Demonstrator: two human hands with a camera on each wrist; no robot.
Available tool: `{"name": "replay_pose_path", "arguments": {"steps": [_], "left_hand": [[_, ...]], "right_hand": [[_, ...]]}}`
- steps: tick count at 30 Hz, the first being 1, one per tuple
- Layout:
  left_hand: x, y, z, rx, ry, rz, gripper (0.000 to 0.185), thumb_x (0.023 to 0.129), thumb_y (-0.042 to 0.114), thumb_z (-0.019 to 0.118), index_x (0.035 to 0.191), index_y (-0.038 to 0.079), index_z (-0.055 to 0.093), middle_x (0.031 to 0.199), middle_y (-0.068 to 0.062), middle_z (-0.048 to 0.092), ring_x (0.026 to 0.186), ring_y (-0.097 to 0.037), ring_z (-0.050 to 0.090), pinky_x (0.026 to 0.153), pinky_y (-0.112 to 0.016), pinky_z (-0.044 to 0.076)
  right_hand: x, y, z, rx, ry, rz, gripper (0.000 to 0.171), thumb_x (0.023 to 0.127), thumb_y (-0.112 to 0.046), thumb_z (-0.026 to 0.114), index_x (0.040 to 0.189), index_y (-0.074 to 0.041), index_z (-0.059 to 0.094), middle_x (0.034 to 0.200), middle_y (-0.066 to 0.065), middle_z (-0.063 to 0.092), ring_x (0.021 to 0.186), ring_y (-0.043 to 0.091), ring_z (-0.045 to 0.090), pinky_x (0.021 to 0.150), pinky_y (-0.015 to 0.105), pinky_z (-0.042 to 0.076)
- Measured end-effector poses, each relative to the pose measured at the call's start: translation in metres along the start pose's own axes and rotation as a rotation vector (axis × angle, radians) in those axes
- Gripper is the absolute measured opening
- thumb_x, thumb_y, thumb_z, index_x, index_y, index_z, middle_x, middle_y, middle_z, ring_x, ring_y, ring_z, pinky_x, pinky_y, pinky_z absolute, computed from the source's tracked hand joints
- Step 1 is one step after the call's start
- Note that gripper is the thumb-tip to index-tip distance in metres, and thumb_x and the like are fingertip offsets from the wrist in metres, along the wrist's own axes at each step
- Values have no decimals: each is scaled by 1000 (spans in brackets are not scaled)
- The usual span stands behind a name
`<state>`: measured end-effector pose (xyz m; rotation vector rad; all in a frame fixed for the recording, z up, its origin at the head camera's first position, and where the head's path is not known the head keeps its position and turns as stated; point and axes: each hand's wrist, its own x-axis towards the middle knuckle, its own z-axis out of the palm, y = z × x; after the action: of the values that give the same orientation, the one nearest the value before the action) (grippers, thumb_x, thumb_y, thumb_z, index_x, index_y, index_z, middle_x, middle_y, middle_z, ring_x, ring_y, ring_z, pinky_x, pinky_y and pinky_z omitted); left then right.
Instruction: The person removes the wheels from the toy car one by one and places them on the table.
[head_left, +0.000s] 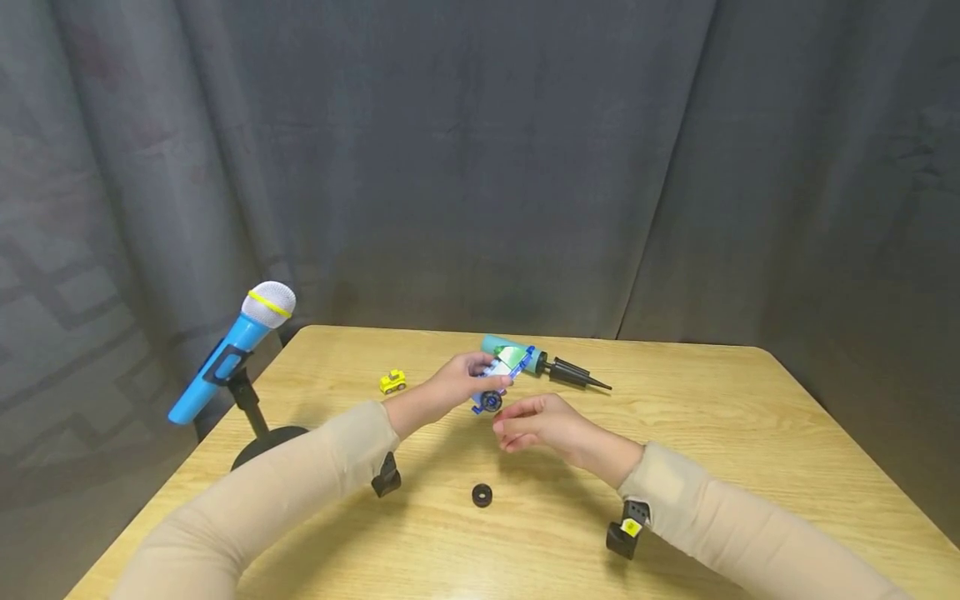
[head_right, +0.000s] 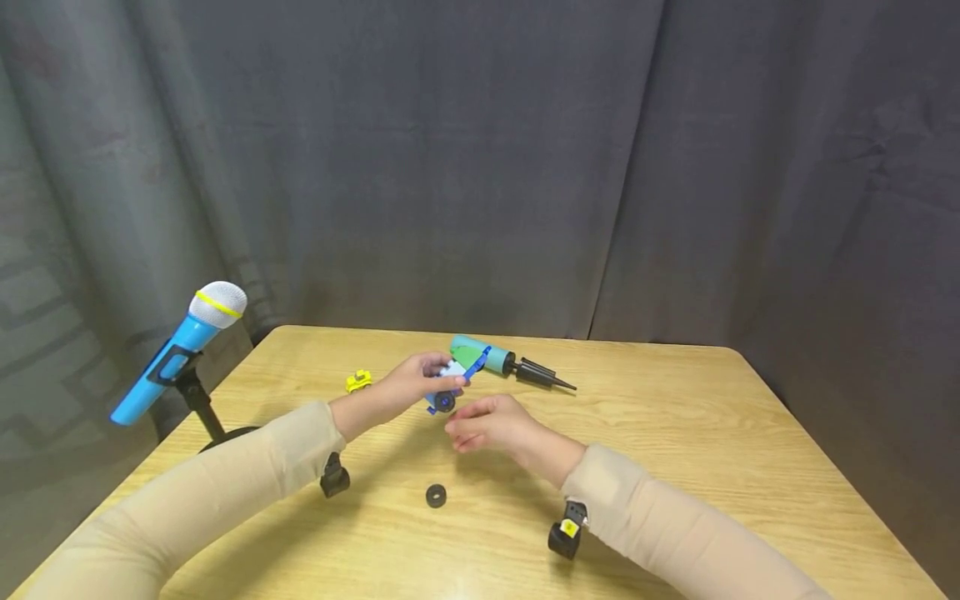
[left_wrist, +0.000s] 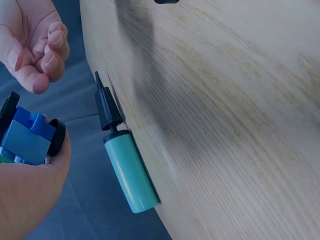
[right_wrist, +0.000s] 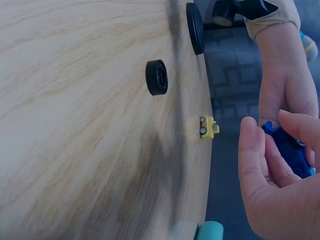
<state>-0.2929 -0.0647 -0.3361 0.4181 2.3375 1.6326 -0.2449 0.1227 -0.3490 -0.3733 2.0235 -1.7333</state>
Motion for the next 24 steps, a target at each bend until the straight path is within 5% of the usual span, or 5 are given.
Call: {"name": "replay_pose_path", "arguments": {"steps": [11,19,24], "left_hand": [[1,-1,7,-5,-34,15,50,90,26,69,129,-1,52,117,-15,64,100,-17,62,89,-34,51],[0,3,9,-1,-42,28,59,92,26,68,138,-3,45,122,-15,62,106,-20,61,91,-34,51],[-2,5,9,20,-50,38,61,93,27,66,139,-5,42,129,-19,58,116,-25,58,96,-38,48]], "right_hand": [[2,-2,7,0,-20,-25,27,90,-17,69,99,8,62,83,10,73,74,17,71,76,36,58],[5,-5,10,0,-28,-51,36,94,-22,64,100,13,60,77,7,71,67,14,70,69,32,58],[6,-4,13,6,-13,-65,30,95,-23,62,90,7,65,70,5,70,62,13,69,66,32,58]]}}
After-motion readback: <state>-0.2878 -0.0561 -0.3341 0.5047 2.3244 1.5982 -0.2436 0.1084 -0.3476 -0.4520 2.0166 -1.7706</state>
